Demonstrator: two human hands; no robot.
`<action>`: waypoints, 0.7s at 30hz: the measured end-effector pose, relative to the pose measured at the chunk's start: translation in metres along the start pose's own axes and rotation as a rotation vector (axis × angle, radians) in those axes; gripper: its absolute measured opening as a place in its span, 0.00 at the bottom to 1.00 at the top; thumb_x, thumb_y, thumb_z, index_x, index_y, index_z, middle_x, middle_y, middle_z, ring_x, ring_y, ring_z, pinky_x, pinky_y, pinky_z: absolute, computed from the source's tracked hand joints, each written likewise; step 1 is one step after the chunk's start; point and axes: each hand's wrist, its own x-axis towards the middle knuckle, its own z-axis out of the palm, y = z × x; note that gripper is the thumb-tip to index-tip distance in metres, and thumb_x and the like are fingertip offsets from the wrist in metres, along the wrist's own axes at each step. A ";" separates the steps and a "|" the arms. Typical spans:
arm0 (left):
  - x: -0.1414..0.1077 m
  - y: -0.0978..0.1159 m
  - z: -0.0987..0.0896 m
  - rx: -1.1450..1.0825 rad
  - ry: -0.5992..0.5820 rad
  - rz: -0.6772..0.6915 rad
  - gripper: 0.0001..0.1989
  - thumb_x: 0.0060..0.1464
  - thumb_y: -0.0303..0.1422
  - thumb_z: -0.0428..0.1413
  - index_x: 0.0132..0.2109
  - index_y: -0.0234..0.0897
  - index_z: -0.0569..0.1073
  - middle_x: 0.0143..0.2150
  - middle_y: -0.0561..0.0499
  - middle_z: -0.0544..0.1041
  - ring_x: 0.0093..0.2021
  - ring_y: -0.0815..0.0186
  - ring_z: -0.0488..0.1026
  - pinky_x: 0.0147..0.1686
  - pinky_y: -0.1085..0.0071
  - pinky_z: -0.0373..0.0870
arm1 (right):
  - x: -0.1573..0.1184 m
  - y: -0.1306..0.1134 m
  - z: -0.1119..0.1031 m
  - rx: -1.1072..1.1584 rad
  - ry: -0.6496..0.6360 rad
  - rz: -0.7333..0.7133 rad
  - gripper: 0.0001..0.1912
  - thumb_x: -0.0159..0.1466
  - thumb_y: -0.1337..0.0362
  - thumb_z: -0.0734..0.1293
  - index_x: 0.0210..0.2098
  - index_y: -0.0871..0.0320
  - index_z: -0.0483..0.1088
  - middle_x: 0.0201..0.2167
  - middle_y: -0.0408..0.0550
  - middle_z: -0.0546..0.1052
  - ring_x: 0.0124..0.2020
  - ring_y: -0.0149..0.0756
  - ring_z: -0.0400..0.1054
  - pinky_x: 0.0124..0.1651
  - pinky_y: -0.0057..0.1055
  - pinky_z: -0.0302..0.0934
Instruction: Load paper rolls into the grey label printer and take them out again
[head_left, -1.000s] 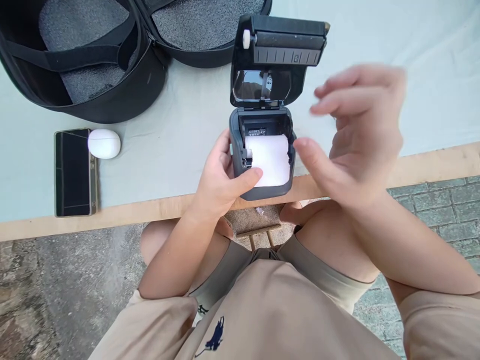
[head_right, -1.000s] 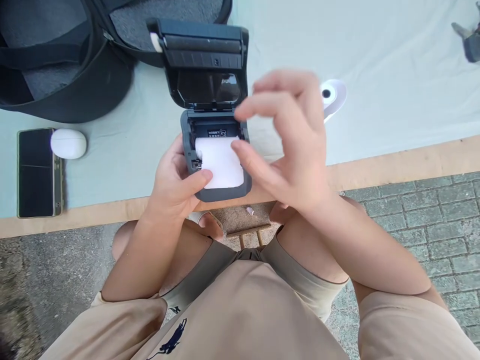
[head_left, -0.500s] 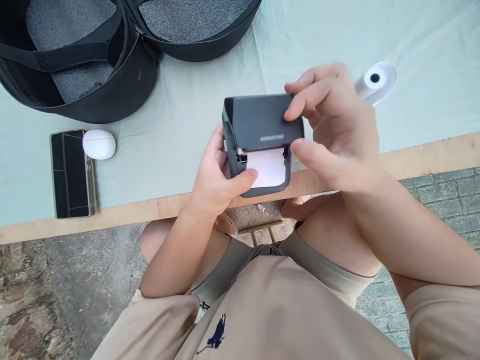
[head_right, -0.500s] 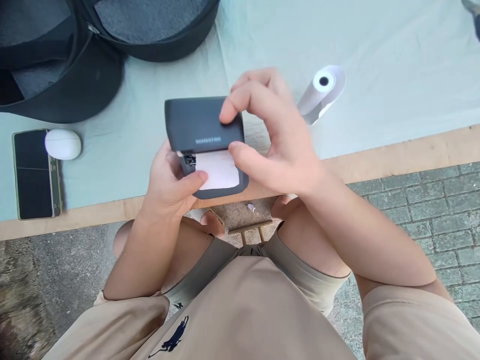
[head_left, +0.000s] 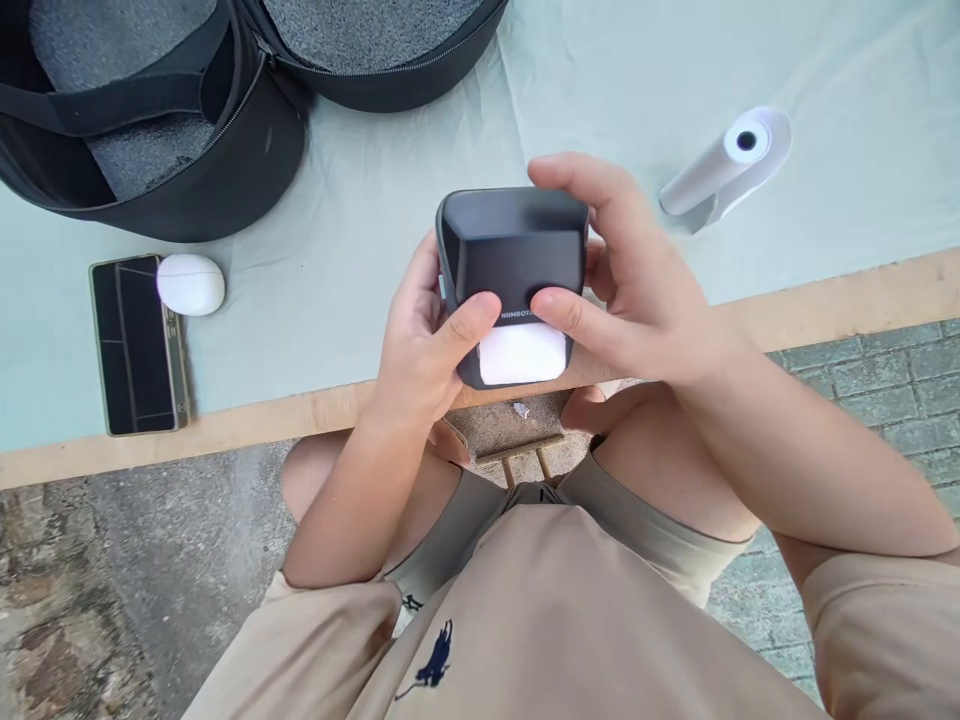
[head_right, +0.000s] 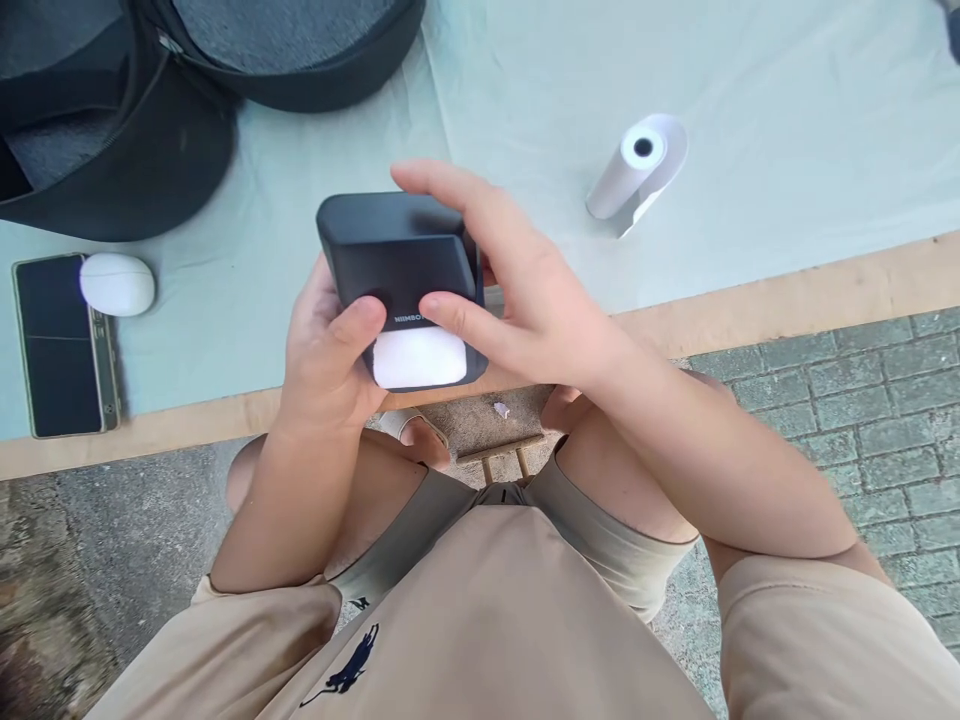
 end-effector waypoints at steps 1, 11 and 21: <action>0.000 0.000 0.001 -0.015 -0.003 0.000 0.18 0.59 0.42 0.67 0.54 0.44 0.77 0.55 0.48 0.83 0.70 0.50 0.74 0.66 0.55 0.77 | 0.000 0.001 0.000 0.007 -0.003 0.012 0.30 0.72 0.51 0.67 0.68 0.54 0.58 0.73 0.51 0.65 0.71 0.43 0.65 0.68 0.39 0.72; 0.001 0.002 0.007 -0.097 0.068 0.004 0.17 0.73 0.44 0.51 0.49 0.41 0.82 0.50 0.51 0.83 0.69 0.56 0.74 0.73 0.58 0.68 | 0.000 0.004 -0.004 -0.091 0.088 -0.117 0.20 0.75 0.52 0.61 0.62 0.51 0.68 0.66 0.48 0.74 0.74 0.43 0.62 0.78 0.48 0.58; 0.004 -0.001 0.000 -0.112 0.102 -0.033 0.13 0.68 0.45 0.57 0.46 0.43 0.80 0.51 0.51 0.84 0.75 0.52 0.65 0.75 0.54 0.67 | 0.002 -0.004 -0.020 -0.376 -0.045 -0.259 0.32 0.67 0.49 0.70 0.68 0.47 0.62 0.71 0.49 0.66 0.77 0.48 0.56 0.80 0.47 0.56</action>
